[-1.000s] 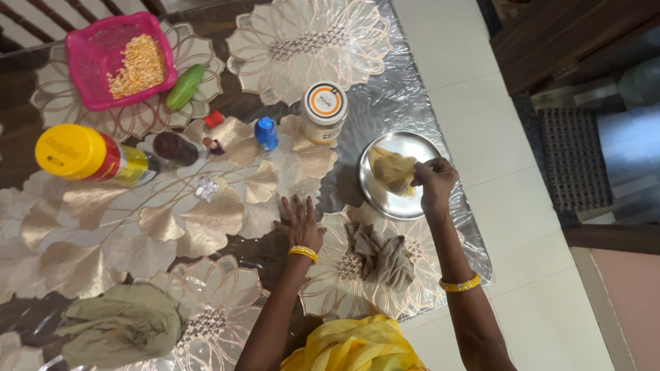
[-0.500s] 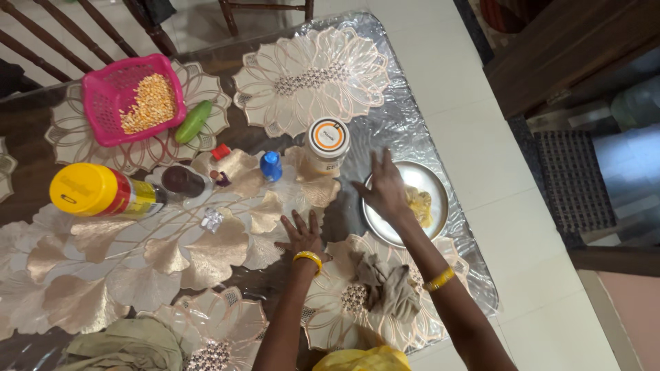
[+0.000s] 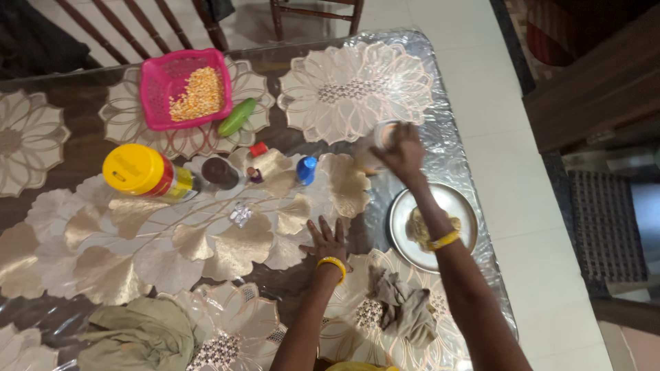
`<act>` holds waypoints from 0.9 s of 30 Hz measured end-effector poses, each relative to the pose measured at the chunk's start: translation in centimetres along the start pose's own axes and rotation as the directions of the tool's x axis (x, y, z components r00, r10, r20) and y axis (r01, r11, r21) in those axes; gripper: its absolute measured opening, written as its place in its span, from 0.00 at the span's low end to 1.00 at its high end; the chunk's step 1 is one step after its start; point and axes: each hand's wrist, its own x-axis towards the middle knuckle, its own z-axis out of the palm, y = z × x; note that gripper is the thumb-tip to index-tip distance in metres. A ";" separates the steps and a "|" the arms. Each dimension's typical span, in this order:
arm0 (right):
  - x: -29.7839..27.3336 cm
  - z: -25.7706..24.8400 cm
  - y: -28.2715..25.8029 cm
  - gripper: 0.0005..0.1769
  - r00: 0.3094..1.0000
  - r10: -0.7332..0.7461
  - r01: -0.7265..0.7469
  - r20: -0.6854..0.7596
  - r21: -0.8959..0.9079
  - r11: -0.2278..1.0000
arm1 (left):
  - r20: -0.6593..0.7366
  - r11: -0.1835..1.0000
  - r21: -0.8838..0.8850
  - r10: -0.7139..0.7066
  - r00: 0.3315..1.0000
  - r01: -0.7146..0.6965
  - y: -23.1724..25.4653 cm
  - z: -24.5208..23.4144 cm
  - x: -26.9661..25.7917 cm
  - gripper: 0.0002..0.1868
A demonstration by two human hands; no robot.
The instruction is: The person wipes a metal plate with a cloth, then wipes the table surface with the same cloth. They handle a plastic bag and a cloth while cleaning the table area.
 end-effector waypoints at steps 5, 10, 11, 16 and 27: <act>0.1 -3.1 4.9 0.53 0.935 0.309 -0.301 0.176 -0.069 0.951 | 0.027 1.000 -0.016 0.025 0.999 -0.025 -0.1 -0.5 -0.3 0.82; 2.0 -3.9 3.8 0.58 0.997 0.049 -0.020 0.067 -0.373 0.928 | 0.019 0.999 -0.048 0.021 1.000 -0.020 -0.2 -0.5 -0.6 0.82; 2.4 -3.6 2.6 0.61 0.999 -0.046 0.049 0.017 -0.456 0.889 | 0.014 0.998 -0.054 0.024 1.000 -0.023 -0.2 -0.6 -0.5 0.81; 1.4 0.6 -8.5 0.46 0.957 -0.164 0.127 0.241 0.162 0.979 | -0.049 0.997 -0.072 0.030 0.998 -0.033 -0.2 0.2 -0.4 0.80; -2.0 1.8 -10.7 0.07 0.938 -0.324 0.249 0.120 0.413 0.876 | 0.047 0.998 -0.065 -0.004 0.999 0.007 0.0 0.1 0.5 0.82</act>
